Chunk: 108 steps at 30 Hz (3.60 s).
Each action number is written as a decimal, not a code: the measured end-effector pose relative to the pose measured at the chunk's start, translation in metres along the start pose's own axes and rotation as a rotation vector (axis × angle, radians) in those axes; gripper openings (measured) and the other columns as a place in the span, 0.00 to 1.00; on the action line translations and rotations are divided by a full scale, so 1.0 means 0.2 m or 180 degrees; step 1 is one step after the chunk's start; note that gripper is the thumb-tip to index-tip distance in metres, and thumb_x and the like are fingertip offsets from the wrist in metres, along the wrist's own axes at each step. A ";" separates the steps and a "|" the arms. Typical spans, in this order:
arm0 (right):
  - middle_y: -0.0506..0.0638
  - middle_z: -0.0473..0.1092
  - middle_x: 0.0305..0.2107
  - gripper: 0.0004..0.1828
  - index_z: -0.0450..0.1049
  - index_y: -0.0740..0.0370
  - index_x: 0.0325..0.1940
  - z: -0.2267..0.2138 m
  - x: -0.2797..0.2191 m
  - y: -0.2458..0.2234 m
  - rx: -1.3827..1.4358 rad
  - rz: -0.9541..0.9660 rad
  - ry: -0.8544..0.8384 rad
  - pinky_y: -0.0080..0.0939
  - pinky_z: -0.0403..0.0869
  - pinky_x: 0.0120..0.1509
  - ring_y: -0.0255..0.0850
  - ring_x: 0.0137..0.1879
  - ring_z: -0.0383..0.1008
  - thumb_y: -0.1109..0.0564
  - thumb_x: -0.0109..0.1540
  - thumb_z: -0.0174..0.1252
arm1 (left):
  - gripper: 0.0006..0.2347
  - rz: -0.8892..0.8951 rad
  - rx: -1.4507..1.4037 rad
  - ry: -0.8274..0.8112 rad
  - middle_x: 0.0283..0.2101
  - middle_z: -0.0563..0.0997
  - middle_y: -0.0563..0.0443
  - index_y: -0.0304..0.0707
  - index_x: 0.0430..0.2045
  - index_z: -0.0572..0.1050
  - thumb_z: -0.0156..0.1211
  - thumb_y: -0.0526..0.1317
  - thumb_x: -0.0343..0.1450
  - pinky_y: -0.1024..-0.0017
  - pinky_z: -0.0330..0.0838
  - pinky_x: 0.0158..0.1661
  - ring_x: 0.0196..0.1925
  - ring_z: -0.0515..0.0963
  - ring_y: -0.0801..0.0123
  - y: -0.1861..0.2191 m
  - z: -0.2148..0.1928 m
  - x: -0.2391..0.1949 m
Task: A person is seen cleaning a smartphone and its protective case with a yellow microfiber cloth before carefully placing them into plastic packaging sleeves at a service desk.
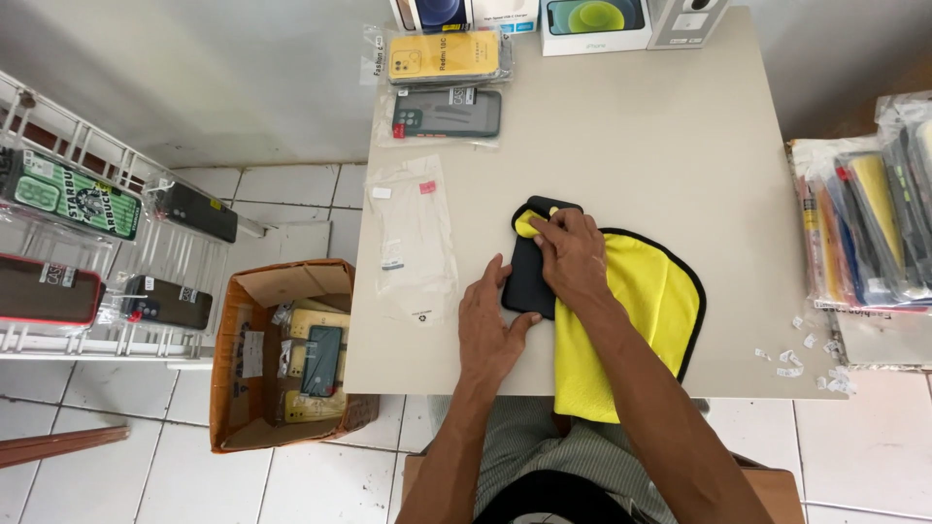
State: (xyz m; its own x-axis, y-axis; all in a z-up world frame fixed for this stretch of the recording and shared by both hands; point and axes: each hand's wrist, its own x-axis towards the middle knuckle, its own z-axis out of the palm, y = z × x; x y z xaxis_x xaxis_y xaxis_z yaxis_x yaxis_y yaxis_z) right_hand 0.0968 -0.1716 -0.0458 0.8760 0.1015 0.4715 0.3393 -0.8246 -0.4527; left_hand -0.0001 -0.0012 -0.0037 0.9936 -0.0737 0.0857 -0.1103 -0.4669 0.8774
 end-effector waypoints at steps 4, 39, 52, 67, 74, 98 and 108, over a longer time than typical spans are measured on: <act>0.44 0.64 0.39 0.14 0.81 0.41 0.55 0.00 -0.03 0.01 0.0182 -0.0179 -0.0028 0.48 0.69 0.49 0.49 0.45 0.69 0.53 0.67 0.57 | 0.40 -0.0016 0.0010 0.0013 0.63 0.71 0.44 0.39 0.72 0.52 0.72 0.39 0.66 0.56 0.51 0.68 0.67 0.66 0.56 0.00 0.00 0.00; 0.46 0.63 0.39 0.17 0.77 0.47 0.61 0.03 0.14 0.08 -0.0414 -0.0227 -0.0273 0.46 0.63 0.46 0.47 0.46 0.66 0.45 0.71 0.52 | 0.35 -0.0132 0.0036 -0.0008 0.61 0.74 0.44 0.39 0.67 0.63 0.74 0.41 0.65 0.56 0.52 0.68 0.65 0.68 0.56 0.04 -0.02 0.02; 0.43 0.64 0.36 0.13 0.79 0.39 0.53 0.00 -0.13 -0.01 -0.0215 -0.0513 -0.0291 0.49 0.68 0.43 0.48 0.43 0.68 0.47 0.66 0.54 | 0.35 -0.0154 0.0067 0.0025 0.60 0.75 0.46 0.40 0.66 0.64 0.75 0.42 0.64 0.56 0.53 0.68 0.65 0.69 0.57 0.05 -0.02 0.01; 0.57 0.68 0.35 0.06 0.74 0.61 0.31 -0.19 0.07 0.26 0.1352 -0.0343 0.0090 0.50 0.71 0.52 0.58 0.47 0.73 0.68 0.61 0.58 | 0.32 -0.0147 0.0233 0.0041 0.59 0.76 0.48 0.42 0.63 0.68 0.75 0.42 0.63 0.59 0.53 0.68 0.65 0.69 0.59 0.04 -0.01 0.00; 0.50 0.66 0.39 0.16 0.80 0.49 0.56 0.06 0.07 0.28 -0.0456 -0.0125 0.0408 0.51 0.71 0.49 0.51 0.43 0.72 0.51 0.63 0.61 | 0.29 -0.0263 0.0147 0.0036 0.60 0.76 0.49 0.42 0.61 0.70 0.75 0.43 0.64 0.60 0.54 0.67 0.66 0.68 0.59 0.08 -0.02 0.01; 0.49 0.69 0.40 0.20 0.79 0.47 0.59 -0.39 -0.38 -0.23 0.0541 -0.0017 -0.1079 0.47 0.72 0.54 0.51 0.46 0.73 0.61 0.64 0.55 | 0.26 0.0167 0.0155 0.0282 0.57 0.78 0.50 0.44 0.57 0.73 0.75 0.37 0.63 0.59 0.57 0.66 0.64 0.71 0.60 -0.02 0.02 -0.02; 0.58 0.73 0.40 0.23 0.73 0.65 0.64 -0.17 0.13 -0.04 0.1285 -0.0036 0.0176 0.50 0.74 0.54 0.54 0.47 0.77 0.62 0.64 0.63 | 0.26 0.0110 0.0086 0.0153 0.58 0.77 0.45 0.39 0.57 0.73 0.75 0.39 0.64 0.56 0.56 0.66 0.65 0.70 0.56 0.05 -0.03 -0.01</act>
State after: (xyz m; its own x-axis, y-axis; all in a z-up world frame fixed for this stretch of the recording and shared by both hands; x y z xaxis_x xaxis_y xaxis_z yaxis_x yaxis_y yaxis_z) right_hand 0.1054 -0.1805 -0.0045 0.8554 0.0701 0.5132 0.4657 -0.5376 -0.7029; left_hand -0.0027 -0.0007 0.0087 0.9891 -0.0479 0.1390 -0.1446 -0.4885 0.8605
